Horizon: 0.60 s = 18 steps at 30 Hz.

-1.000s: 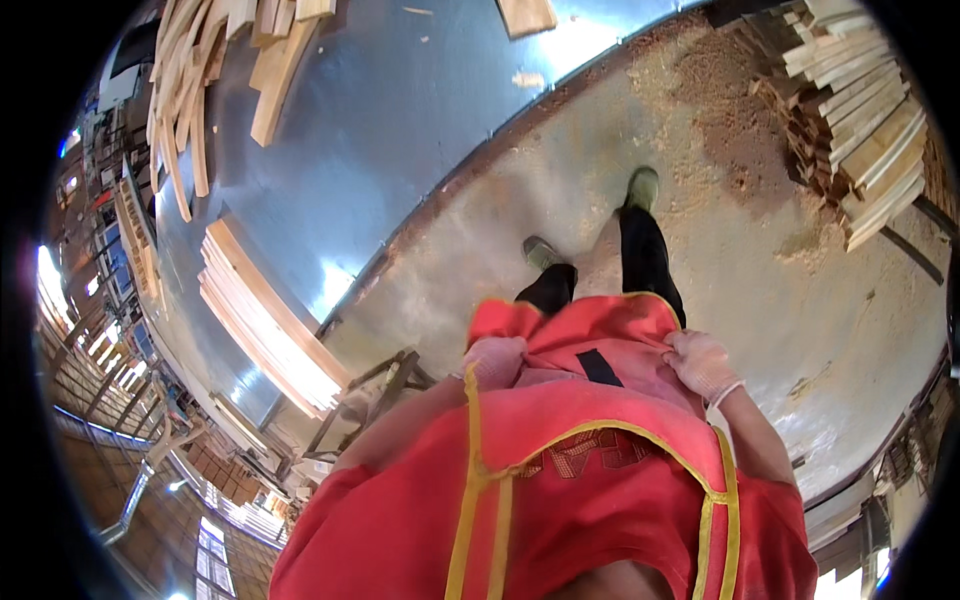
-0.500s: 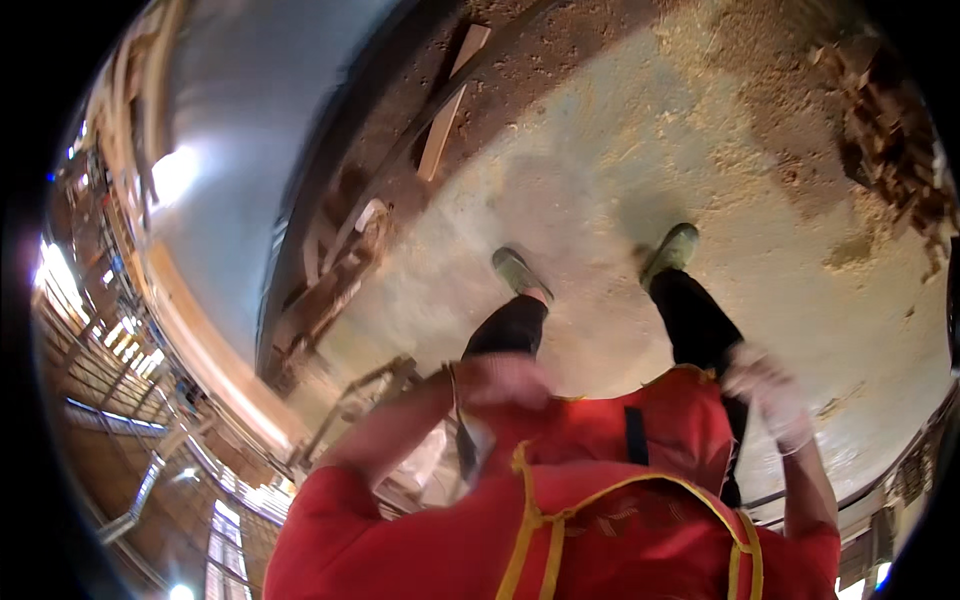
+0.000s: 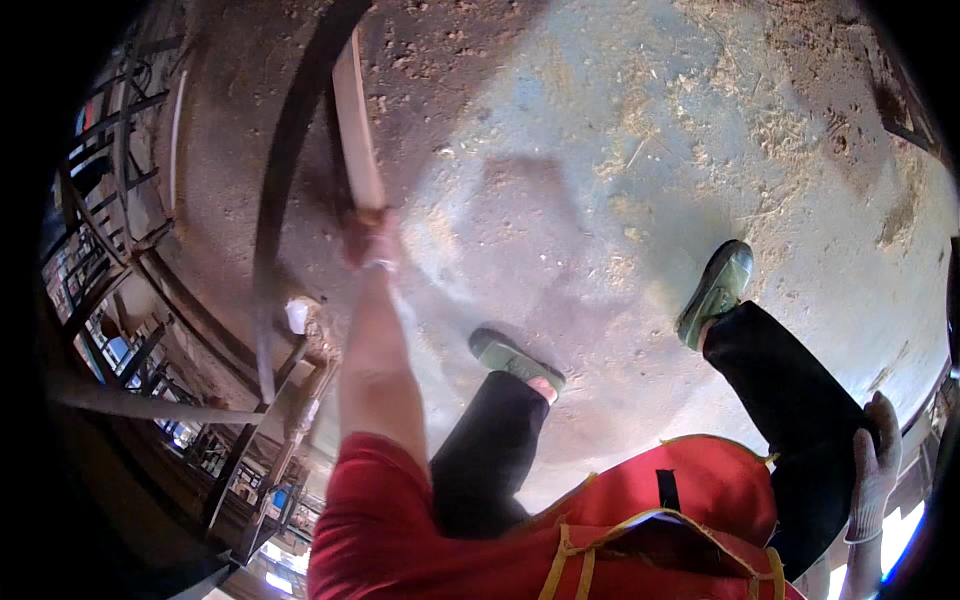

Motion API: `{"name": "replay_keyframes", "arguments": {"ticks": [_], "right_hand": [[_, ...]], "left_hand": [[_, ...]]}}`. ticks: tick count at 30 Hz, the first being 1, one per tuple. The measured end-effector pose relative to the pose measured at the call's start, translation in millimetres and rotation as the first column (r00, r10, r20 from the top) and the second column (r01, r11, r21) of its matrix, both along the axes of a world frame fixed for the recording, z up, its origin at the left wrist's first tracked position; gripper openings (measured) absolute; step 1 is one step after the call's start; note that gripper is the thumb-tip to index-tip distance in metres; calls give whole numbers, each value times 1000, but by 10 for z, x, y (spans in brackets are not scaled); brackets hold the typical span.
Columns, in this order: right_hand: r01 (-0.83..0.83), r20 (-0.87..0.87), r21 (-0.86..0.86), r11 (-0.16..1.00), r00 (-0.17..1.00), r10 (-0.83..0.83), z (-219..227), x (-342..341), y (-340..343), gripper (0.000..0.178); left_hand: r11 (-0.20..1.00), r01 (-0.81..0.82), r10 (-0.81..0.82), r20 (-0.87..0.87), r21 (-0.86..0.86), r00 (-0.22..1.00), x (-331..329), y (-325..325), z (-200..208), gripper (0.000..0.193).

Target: The person sorts wooden planks on a metal table, picking them up from a disorganized pile and arranging them into neat stacks. The person handles the wood by hand, aligning the pieces and moving them to a designated area on the table.

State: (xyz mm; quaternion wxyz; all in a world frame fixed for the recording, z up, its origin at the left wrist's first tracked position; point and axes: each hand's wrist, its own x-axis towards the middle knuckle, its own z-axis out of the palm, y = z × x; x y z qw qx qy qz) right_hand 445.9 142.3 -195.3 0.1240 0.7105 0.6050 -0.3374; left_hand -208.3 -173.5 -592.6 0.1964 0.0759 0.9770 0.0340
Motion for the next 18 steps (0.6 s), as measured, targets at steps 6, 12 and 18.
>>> {"name": "replay_keyframes", "arguments": {"ticks": [6, 12, 18], "right_hand": [[119, -279, -210, 970, 944, -177, 67, -189, -235, 57], [112, -548, -199, 974, 811, -205, 781, -784, -697, 61], [-72, -641, 766, 639, -15, 767, 4339, -2768, -478, 94]], "left_hand": [[821, -331, -17, 600, 466, 800, 1566, 357, 1483, 54], [902, -42, -401, 872, 429, 281, 1910, -145, 4864, 60], [763, -464, -403, 893, 449, 202, 2253, -890, 6870, 52]]}}
